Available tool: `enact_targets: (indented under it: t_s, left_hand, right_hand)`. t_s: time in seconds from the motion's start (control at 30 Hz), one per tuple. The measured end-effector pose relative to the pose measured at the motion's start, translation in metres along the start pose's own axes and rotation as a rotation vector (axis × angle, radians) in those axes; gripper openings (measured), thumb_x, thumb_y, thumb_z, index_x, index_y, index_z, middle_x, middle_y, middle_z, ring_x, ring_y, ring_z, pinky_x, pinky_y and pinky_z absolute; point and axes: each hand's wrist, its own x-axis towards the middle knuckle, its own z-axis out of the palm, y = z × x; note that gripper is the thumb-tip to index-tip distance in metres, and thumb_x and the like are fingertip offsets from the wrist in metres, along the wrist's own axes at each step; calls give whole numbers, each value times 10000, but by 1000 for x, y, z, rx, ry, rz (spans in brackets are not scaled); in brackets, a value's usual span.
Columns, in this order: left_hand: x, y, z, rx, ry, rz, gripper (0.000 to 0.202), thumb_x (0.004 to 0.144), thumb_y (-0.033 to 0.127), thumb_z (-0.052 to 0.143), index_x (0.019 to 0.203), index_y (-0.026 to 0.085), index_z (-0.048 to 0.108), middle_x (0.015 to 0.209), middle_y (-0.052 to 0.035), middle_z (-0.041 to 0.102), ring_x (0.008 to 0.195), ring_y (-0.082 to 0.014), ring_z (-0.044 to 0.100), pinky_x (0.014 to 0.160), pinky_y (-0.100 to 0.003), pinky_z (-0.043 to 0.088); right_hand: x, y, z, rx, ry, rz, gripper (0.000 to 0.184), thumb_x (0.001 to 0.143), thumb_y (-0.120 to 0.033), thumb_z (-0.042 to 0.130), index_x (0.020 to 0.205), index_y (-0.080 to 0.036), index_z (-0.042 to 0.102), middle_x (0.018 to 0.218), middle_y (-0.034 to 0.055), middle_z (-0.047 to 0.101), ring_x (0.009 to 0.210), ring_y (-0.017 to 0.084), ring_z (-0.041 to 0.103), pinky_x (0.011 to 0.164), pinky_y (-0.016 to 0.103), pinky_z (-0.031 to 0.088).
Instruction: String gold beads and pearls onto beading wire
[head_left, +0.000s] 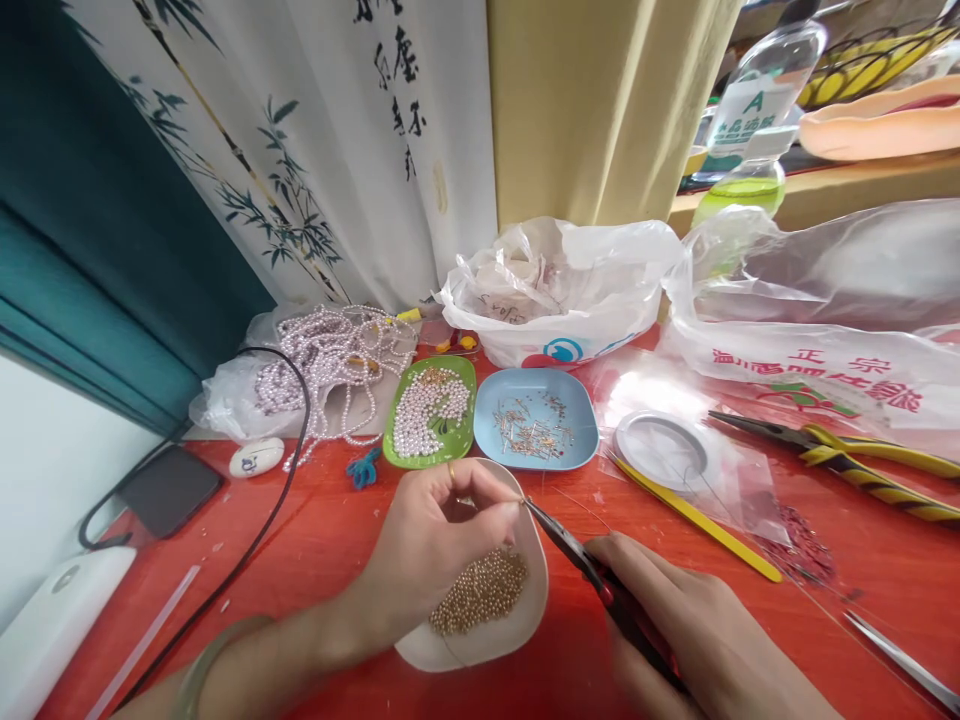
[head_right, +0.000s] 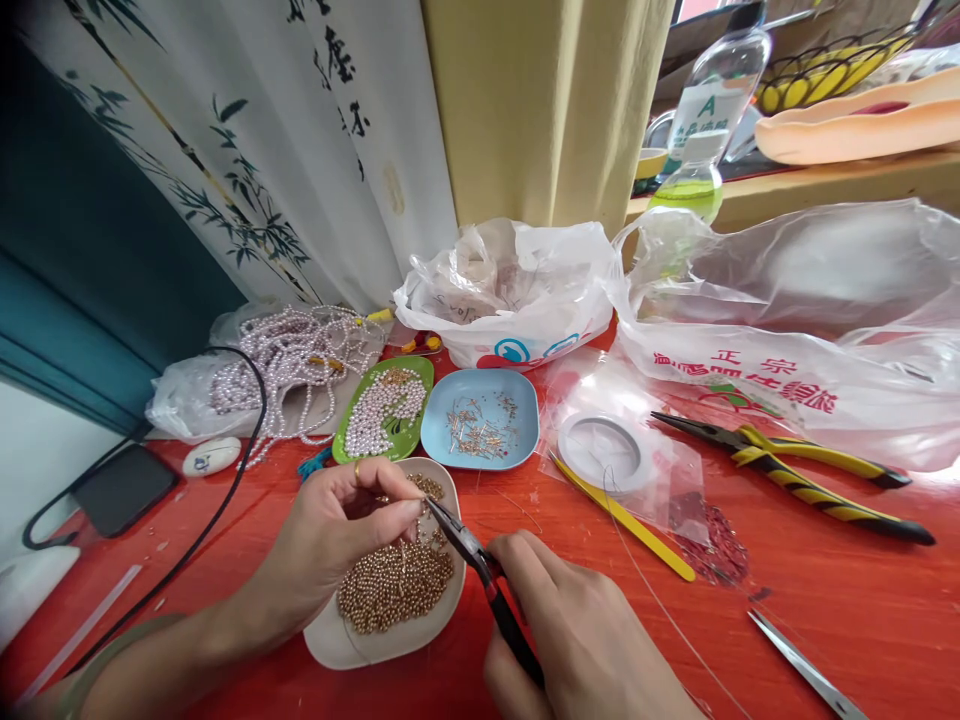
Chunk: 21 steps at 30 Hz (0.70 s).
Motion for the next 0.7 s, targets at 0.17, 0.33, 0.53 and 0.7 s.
enact_targets:
  t_s: [0.17, 0.33, 0.53, 0.7]
  left_hand:
    - [0, -1, 0, -30, -15, 1, 64, 644, 154, 610, 592, 152, 574, 570, 16, 576, 507, -76, 508, 512, -192, 429]
    - [0, -4, 0, 4, -23, 13, 91, 656, 163, 612, 575, 151, 573, 569, 10, 575, 524, -81, 511, 521, -192, 428]
    - [2, -4, -2, -23, -23, -36, 64, 662, 154, 595, 601, 151, 577, 535, 15, 574, 512, -84, 518, 543, -206, 431]
    - [2, -2, -2, -60, -19, -45, 66, 653, 184, 613, 610, 149, 578, 529, 13, 576, 511, -92, 521, 542, -218, 433]
  right_hand:
    - [0, 2, -4, -15, 12, -12, 197, 670, -87, 354, 732, -226, 478, 599, 18, 611, 500, 154, 586, 465, 244, 461]
    - [1, 2, -7, 47, -8, 42, 165, 683, -111, 366, 694, -224, 485, 585, 17, 601, 474, 141, 554, 456, 241, 455]
    - [2, 5, -9, 117, -50, 76, 180, 696, -141, 382, 731, -228, 536, 628, 17, 621, 530, 153, 576, 427, 230, 451]
    - [-19, 16, -7, 10, -51, -12, 272, 675, -152, 449, 906, -219, 576, 852, 66, 637, 762, 212, 609, 614, 297, 508]
